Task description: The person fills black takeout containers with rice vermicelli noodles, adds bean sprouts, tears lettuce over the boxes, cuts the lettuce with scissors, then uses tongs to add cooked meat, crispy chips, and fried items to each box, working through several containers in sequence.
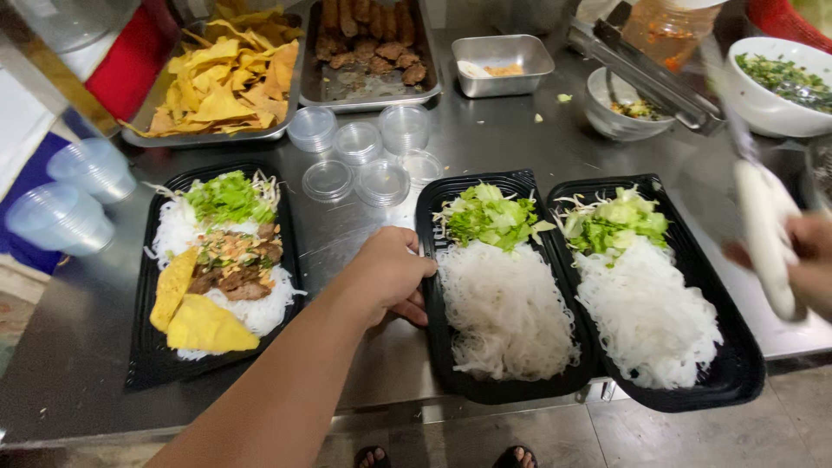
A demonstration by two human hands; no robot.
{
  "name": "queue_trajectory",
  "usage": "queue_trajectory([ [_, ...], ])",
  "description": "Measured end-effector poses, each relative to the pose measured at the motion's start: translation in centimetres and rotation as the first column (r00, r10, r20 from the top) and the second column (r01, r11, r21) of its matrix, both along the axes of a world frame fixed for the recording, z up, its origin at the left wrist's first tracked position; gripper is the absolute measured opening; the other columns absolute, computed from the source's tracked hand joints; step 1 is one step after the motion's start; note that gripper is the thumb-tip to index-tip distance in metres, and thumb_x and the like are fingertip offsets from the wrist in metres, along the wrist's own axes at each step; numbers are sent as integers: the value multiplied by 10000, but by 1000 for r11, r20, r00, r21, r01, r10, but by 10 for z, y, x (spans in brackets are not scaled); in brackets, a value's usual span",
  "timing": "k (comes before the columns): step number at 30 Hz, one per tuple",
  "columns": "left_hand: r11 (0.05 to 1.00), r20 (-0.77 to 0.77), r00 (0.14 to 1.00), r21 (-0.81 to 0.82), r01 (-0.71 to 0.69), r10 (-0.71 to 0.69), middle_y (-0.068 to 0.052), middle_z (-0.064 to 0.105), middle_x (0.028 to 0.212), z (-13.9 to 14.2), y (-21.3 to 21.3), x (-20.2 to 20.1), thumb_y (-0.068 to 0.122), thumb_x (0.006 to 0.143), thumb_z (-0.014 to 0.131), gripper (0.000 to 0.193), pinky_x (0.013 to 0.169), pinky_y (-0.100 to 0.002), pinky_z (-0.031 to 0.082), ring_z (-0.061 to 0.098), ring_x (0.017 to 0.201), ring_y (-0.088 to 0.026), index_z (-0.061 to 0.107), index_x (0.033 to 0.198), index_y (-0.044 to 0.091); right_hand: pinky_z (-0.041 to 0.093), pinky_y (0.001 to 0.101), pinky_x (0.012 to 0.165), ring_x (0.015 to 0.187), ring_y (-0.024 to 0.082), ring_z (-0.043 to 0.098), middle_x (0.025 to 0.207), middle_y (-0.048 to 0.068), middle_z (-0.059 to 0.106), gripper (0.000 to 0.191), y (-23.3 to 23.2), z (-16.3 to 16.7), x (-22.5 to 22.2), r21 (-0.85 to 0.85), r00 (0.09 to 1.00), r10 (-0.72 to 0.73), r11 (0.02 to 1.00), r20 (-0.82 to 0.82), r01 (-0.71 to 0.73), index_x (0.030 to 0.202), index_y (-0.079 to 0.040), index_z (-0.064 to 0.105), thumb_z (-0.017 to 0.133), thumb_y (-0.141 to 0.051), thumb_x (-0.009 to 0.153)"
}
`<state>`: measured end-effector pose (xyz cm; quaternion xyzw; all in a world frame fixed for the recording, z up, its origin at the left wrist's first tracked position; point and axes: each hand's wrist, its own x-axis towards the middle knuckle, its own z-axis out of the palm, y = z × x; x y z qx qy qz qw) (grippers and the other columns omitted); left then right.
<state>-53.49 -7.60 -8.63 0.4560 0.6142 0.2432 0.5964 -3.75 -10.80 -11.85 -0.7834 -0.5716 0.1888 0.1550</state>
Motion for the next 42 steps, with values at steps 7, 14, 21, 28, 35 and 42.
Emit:
queue_trajectory([
  [7,999,9,999,-28,35,-35,-181,664,748,-4,7,6,34,910,638,105,452,-425,600,659,541,-274,628,997,-24,529,403,592,648,241,650,779,157,712,370,-60,-23,-26,43,971,-223,973,-84,227,1019,-33,694,911,-193,766],
  [14,999,17,999,-21,34,-33,-198,689,752,-10,25,12,28,914,621,100,463,-442,618,686,545,-294,645,994,-26,547,438,708,751,329,689,810,195,742,449,-5,30,-64,202,967,-79,979,243,29,1026,-17,741,873,-343,746],
  [21,1000,-16,1000,13,-10,10,-203,712,795,14,22,19,19,920,635,110,476,-435,639,713,573,-291,677,994,-51,545,429,705,761,333,712,868,184,745,328,-1,27,-49,98,969,-34,995,244,11,1090,-22,724,810,-265,886],
  [28,673,-478,844,709,209,242,-220,720,1053,86,47,53,300,866,714,309,873,-518,527,677,1030,-403,715,1070,67,600,390,819,961,231,722,1083,161,725,233,-25,5,-10,487,924,124,870,-360,73,1182,20,581,665,-71,985],
  [35,703,-493,869,607,370,-32,-211,668,1247,123,175,268,561,821,688,775,911,-437,626,737,1094,-342,516,1301,-22,632,386,717,863,221,740,1050,149,743,423,-36,38,-45,408,804,-25,852,-594,327,1272,-48,487,705,-67,910],
  [42,748,-663,748,480,459,-33,-257,655,1290,61,239,326,520,881,731,1018,1051,-419,503,672,1186,-367,105,1504,13,602,329,587,786,174,757,1015,124,789,280,-54,83,-58,273,828,-140,903,-544,333,1153,-3,477,629,-79,931],
])
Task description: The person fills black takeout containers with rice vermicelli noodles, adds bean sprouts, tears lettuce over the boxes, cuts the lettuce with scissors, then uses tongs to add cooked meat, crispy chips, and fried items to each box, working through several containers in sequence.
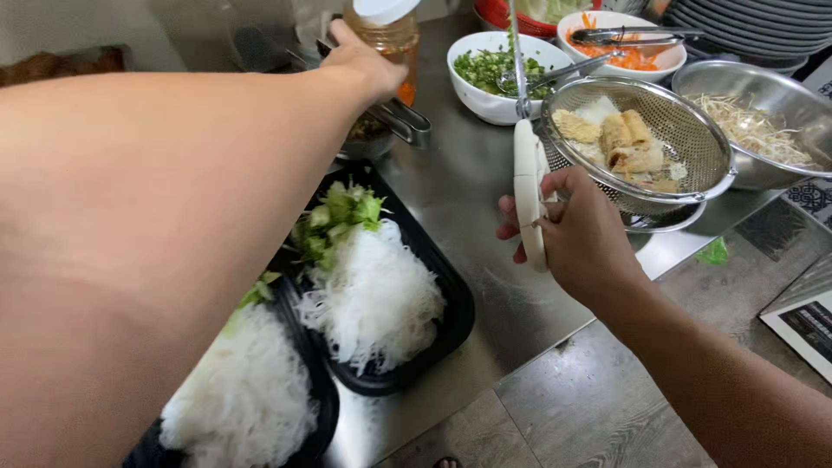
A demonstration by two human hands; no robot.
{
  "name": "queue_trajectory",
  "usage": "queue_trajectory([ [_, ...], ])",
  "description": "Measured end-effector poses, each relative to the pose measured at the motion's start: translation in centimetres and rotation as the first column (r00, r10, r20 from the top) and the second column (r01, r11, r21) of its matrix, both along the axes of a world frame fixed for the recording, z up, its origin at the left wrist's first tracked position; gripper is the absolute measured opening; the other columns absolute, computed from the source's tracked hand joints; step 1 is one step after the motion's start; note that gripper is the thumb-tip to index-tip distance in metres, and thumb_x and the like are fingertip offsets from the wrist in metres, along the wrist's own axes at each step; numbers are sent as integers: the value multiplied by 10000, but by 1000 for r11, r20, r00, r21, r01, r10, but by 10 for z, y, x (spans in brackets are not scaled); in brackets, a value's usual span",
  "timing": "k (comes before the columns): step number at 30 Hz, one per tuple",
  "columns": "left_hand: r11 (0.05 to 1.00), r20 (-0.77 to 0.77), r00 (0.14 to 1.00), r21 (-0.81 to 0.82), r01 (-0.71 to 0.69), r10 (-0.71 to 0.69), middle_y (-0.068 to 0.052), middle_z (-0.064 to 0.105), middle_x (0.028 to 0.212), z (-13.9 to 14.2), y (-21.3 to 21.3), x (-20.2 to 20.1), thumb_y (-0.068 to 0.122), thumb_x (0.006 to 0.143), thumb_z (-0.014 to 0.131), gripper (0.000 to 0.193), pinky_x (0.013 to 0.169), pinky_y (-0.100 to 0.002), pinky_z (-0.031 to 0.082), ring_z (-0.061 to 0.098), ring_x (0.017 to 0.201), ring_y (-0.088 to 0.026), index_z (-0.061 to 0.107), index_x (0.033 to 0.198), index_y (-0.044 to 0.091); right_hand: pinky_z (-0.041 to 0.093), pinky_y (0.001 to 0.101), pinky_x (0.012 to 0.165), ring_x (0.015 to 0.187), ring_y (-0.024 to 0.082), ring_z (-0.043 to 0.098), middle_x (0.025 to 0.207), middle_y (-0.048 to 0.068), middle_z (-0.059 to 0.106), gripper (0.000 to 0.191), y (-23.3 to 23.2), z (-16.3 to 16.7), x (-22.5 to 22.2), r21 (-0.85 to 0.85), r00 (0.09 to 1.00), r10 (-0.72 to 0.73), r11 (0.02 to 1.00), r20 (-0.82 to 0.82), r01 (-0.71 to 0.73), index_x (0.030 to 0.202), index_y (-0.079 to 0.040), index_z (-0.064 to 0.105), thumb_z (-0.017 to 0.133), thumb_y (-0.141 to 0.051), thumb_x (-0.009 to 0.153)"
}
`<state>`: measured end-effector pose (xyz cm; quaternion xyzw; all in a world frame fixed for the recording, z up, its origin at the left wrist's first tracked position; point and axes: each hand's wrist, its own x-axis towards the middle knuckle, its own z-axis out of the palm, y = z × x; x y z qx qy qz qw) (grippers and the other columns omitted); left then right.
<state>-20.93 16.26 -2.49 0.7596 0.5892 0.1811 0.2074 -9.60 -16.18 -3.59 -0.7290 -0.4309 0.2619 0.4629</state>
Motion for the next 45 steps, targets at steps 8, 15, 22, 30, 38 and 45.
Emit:
queue_trajectory([
  [8,953,210,930,-79,-292,303,-203,662,1218,-10,2,-21,271,725,919,1003,959,-378,549,676,1128,-314,225,1396,-3,479,329,533,632,217,686,857,168,769,417,13,16,-5,-127,999,-5,992,53,12,1171,8,521,748,-238,923],
  [15,977,609,773,-201,-64,176,-124,703,836,18,21,-157,211,825,764,377,540,-422,631,725,665,-250,622,1084,-23,535,306,561,635,191,695,829,142,742,385,50,24,-37,28,991,135,991,-9,-134,1167,17,524,714,-210,922],
  [22,918,622,719,-393,-56,310,-68,602,869,50,90,-365,328,995,704,378,574,-349,624,658,641,-177,511,1202,77,587,296,595,735,159,709,898,109,704,367,82,33,-128,268,928,289,937,-237,-223,1184,34,518,698,-155,925],
  [30,915,216,937,-360,-184,273,-64,647,892,22,151,-373,355,1024,666,358,588,-320,617,668,657,-153,557,1213,71,588,288,559,738,161,720,873,115,686,349,96,44,-193,223,939,233,958,-254,-178,1183,59,556,689,-141,930],
  [38,906,76,954,-342,-248,290,-60,693,915,3,164,-369,382,1053,628,360,602,-290,610,677,673,-129,604,1223,66,584,302,556,713,150,701,869,80,713,298,61,41,-210,137,953,113,988,-282,-77,1072,0,533,718,-102,861],
  [45,867,536,767,-496,-52,353,-56,733,935,18,110,-399,406,1078,595,381,614,-265,603,686,687,-109,644,1232,61,566,307,579,642,178,676,839,87,696,237,42,37,-202,130,918,160,984,-364,-120,1037,-8,616,703,-189,913],
])
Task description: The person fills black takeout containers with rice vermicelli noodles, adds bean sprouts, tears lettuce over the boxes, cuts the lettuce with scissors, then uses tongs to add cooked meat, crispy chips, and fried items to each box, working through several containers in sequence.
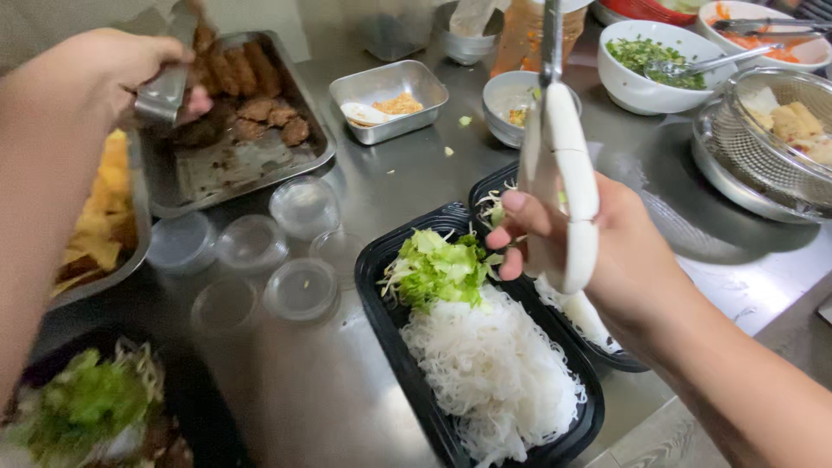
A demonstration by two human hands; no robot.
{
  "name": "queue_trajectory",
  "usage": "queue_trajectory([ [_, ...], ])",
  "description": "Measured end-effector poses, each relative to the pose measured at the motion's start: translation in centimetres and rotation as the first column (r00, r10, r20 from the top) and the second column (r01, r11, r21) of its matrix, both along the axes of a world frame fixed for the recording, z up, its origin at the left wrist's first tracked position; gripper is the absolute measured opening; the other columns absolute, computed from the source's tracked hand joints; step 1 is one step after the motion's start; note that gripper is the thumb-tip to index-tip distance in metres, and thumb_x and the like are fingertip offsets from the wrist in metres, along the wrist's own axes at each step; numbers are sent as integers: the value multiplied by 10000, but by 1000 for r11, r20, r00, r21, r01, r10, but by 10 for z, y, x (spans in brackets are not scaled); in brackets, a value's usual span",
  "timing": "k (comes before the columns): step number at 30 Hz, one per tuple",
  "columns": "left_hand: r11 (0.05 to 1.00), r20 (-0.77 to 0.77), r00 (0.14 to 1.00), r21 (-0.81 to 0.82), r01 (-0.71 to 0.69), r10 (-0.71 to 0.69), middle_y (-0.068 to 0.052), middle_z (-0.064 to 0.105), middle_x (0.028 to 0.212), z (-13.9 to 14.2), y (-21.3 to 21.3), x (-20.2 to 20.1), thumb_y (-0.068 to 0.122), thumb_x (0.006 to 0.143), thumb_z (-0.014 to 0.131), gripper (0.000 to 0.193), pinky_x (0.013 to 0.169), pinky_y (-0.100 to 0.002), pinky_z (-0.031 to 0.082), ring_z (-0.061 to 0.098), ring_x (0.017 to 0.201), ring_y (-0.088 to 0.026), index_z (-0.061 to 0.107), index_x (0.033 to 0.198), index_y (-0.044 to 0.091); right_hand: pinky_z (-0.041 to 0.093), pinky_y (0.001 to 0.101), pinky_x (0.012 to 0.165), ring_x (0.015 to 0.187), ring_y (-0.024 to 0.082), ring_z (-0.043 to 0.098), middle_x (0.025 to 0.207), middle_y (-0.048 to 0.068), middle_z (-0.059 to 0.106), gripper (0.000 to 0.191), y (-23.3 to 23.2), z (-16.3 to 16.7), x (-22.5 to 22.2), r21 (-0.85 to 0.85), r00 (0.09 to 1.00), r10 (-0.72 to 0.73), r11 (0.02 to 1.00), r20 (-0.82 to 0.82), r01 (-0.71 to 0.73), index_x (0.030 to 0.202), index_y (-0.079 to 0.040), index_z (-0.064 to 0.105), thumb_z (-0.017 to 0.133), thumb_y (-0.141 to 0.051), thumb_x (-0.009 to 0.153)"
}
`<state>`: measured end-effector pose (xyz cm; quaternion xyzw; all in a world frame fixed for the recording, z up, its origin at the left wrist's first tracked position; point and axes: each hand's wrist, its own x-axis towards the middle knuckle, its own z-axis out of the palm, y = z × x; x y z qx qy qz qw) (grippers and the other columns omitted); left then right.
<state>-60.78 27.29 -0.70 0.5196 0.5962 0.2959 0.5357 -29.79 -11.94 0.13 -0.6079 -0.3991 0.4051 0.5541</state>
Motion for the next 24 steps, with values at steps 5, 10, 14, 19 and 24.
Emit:
queue_trajectory([
  [5,965,683,684,137,224,-256,-12,685,882,-9,-168,-8,324,1063,544,330,563,-252,556,677,721,-107,623,1194,32,499,337,566,680,221,698,851,171,691,411,-17,4,7,-118,977,79,991,196,-56,940,109,527,723,-249,995],
  [10,961,954,269,59,272,-135,-73,610,973,-5,-298,38,257,1106,530,294,690,-256,534,611,765,-126,569,1198,-20,582,350,607,696,228,729,871,187,723,346,-40,7,24,-203,980,120,975,162,-86,1110,37,552,712,-203,920],
  [14,961,941,286,106,257,-180,-87,606,983,-1,-354,65,259,1098,548,288,674,-266,529,587,745,-141,563,1193,-13,611,330,737,851,209,759,977,166,767,351,-64,6,52,-191,934,216,942,-283,-275,1133,94,542,656,-168,929],
  [19,974,912,385,63,217,-144,-105,626,973,-7,-391,86,281,1064,550,293,646,-271,564,617,724,-179,561,1177,11,462,302,666,808,166,514,953,83,492,601,-100,7,63,218,194,454,706,-870,-674,1355,24,470,604,-495,1081],
  [24,969,895,415,65,238,-162,-106,611,940,-8,-423,103,311,1073,558,306,629,-295,579,643,722,-205,535,1180,25,462,380,739,924,224,509,1128,160,493,974,-121,30,52,294,204,605,619,-769,-729,1566,-57,434,523,-757,895],
])
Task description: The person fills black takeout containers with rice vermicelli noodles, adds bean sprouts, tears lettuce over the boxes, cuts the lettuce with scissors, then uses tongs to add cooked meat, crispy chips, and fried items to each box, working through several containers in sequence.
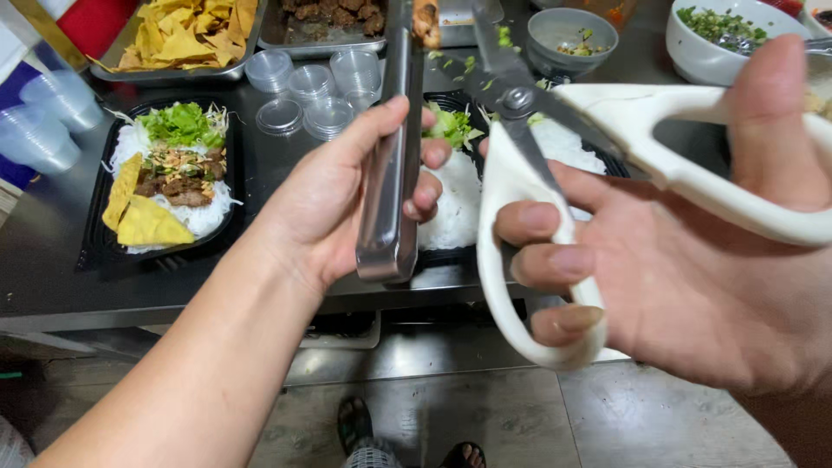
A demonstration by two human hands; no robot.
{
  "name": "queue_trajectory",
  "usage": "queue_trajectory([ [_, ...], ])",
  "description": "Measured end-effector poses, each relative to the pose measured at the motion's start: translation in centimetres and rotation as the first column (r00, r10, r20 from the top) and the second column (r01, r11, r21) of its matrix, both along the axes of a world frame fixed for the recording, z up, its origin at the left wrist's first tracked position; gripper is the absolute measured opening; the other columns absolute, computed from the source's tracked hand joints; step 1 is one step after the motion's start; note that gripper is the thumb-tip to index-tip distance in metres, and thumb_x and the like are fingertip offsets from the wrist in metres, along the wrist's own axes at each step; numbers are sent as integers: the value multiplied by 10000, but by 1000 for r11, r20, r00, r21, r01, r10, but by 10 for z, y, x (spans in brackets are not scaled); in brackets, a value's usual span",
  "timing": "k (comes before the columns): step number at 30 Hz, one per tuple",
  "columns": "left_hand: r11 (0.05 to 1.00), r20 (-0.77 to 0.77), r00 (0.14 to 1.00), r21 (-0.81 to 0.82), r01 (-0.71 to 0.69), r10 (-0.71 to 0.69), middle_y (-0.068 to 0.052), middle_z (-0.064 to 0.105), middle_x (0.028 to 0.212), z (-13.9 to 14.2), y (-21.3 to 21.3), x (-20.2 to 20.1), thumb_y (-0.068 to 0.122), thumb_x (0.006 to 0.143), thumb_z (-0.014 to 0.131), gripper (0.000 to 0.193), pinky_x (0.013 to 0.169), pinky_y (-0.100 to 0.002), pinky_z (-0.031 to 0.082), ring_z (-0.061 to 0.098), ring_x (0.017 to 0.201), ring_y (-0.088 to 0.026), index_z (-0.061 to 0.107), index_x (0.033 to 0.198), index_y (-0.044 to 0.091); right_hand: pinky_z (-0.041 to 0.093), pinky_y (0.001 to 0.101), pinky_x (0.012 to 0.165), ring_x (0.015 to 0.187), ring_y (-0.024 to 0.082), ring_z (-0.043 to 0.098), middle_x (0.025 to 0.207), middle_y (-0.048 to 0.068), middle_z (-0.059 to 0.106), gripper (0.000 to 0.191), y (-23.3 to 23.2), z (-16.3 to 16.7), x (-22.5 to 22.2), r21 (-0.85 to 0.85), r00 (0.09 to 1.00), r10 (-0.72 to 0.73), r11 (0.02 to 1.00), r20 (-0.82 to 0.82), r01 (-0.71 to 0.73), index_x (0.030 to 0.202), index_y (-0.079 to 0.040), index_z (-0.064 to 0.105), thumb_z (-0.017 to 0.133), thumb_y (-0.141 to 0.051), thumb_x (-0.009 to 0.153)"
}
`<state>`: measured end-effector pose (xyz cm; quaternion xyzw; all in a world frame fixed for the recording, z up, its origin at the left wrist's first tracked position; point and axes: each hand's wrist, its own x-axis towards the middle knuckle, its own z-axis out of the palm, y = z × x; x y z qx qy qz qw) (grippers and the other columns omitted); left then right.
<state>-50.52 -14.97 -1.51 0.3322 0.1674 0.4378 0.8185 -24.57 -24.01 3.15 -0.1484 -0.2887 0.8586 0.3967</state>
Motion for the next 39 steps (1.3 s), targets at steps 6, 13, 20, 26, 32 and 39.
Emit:
queue_trajectory([
  [6,999,-62,997,9,39,-38,-121,627,923,3,-18,13,311,1069,547,335,601,-294,574,657,698,-223,536,1224,15,444,408,802,910,219,504,1147,193,484,903,2,14,-9,-55,996,20,998,-82,-25,1486,-4,428,467,-718,934],
  [13,999,-4,999,-6,33,-34,-141,650,929,-1,-26,1,300,1075,531,337,589,-288,581,685,699,-235,510,1241,7,448,384,815,914,230,514,1145,186,486,711,5,11,-23,-164,973,70,981,-220,-108,1371,36,470,467,-623,1104],
  [20,999,100,994,-2,46,-46,-134,666,977,-2,-29,-4,262,1101,571,350,617,-286,604,702,706,-199,530,1332,3,465,488,859,967,282,531,1269,206,543,961,-3,19,-46,-63,987,-38,998,-155,28,1391,27,532,483,-771,857],
  [26,983,-40,999,-179,-39,32,-109,681,1001,5,-32,1,248,1016,503,325,704,-348,652,747,804,-182,538,1267,44,461,344,780,921,231,513,1168,180,513,759,-1,19,-53,-135,979,-31,991,-199,4,1449,3,469,545,-617,1018],
  [32,986,82,983,51,158,-162,-160,661,999,-6,-23,-20,238,1120,502,321,699,-353,623,724,783,-243,498,1372,40,443,285,691,858,169,489,1045,107,461,462,10,1,-25,-159,993,-8,987,-120,-11,1372,14,451,469,-368,1113],
  [39,971,-129,967,74,229,-218,-166,635,899,-8,9,-62,237,1099,482,354,515,-292,572,674,622,-199,496,1378,20,413,292,608,831,176,488,1050,152,463,592,42,19,27,-128,970,242,962,3,-239,1539,5,351,510,-373,1112],
])
